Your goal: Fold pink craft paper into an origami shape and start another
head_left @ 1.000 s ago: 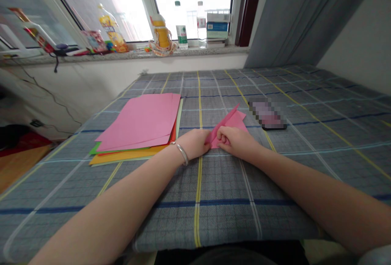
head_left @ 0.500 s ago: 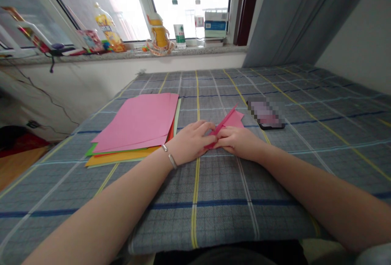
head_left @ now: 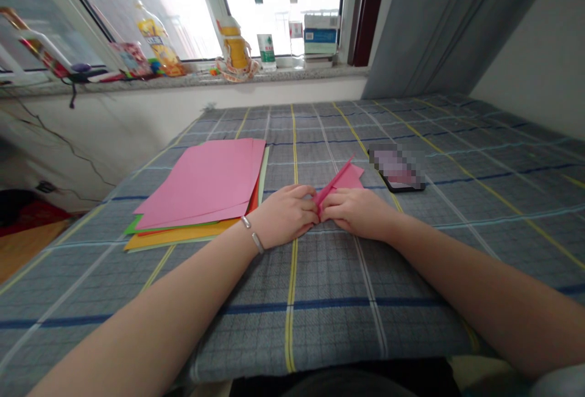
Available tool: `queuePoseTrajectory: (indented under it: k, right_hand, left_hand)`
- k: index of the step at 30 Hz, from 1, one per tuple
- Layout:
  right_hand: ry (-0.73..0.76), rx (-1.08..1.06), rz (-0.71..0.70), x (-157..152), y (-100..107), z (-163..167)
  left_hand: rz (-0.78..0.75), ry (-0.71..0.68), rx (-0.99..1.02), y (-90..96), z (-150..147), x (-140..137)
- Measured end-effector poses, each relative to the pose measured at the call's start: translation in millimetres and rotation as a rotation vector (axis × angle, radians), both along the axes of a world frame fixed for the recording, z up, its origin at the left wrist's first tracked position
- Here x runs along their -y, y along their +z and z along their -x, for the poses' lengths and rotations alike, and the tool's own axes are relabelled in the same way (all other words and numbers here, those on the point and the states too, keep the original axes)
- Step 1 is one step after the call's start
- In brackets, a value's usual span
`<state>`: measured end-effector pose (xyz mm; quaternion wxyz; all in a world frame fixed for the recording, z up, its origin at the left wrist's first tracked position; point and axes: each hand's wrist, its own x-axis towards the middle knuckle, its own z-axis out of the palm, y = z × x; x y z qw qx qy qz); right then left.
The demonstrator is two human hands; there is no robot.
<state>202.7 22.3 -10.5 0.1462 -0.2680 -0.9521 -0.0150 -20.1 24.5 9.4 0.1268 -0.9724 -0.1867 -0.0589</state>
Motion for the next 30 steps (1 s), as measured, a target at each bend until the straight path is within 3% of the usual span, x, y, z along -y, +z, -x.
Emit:
queuePoseTrajectory:
  k: [16,26,30]
  right_hand:
    - [-0.004,0.071,-0.009,2,8,-8]
    - [-0.091,0.081,-0.022,8,13,-7]
    - [-0.047,0.070,-0.042,12,13,-3]
  left_hand:
    - [-0.033,-0.023,-0.088,5.8,1,1]
    - [0.048,0.000,-0.045,1.9,-1,2]
    - [0.086,0.026,-0.016,-2.8,-1,2]
